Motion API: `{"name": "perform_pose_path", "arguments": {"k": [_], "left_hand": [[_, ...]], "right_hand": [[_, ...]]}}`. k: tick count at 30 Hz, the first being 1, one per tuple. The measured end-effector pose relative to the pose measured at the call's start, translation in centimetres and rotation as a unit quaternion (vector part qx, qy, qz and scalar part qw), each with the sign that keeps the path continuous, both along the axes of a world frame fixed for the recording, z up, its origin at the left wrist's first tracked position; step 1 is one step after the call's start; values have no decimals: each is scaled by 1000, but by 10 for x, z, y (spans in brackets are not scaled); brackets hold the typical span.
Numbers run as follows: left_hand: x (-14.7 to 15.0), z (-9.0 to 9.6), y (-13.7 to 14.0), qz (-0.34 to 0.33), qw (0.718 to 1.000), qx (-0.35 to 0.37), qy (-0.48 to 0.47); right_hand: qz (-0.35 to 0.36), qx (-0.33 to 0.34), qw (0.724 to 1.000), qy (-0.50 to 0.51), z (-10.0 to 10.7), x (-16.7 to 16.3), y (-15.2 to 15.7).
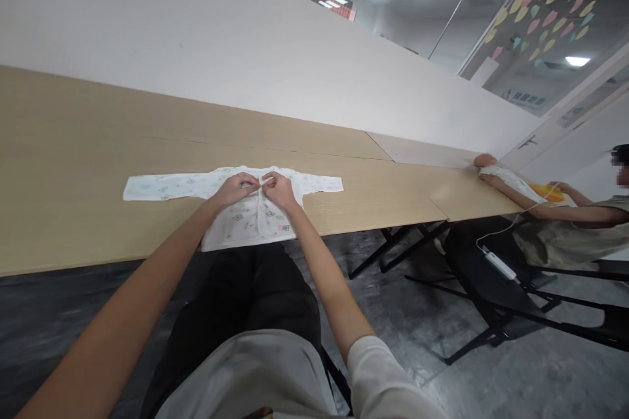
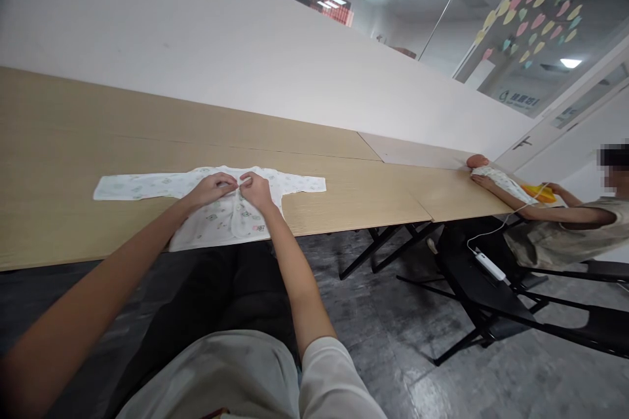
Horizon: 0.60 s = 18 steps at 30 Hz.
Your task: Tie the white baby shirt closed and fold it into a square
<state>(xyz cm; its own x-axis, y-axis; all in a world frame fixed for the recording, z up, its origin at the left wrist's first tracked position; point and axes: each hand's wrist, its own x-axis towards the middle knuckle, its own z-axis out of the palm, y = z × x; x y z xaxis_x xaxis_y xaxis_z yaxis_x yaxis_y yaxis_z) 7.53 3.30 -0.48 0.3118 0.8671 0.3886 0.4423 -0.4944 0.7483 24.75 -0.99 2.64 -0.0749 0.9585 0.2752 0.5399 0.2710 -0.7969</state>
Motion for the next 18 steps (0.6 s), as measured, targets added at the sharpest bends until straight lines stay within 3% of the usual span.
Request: {"name": "perform_pose_path", "arguments": {"k": [11, 18], "left_hand": [[0, 6, -3, -15, 999, -30, -3], [1, 5, -3, -22, 999, -31, 3]], "right_hand": [[42, -13, 999, -16, -9, 0, 5], [2, -36, 999, 5, -8, 2, 8]]}}
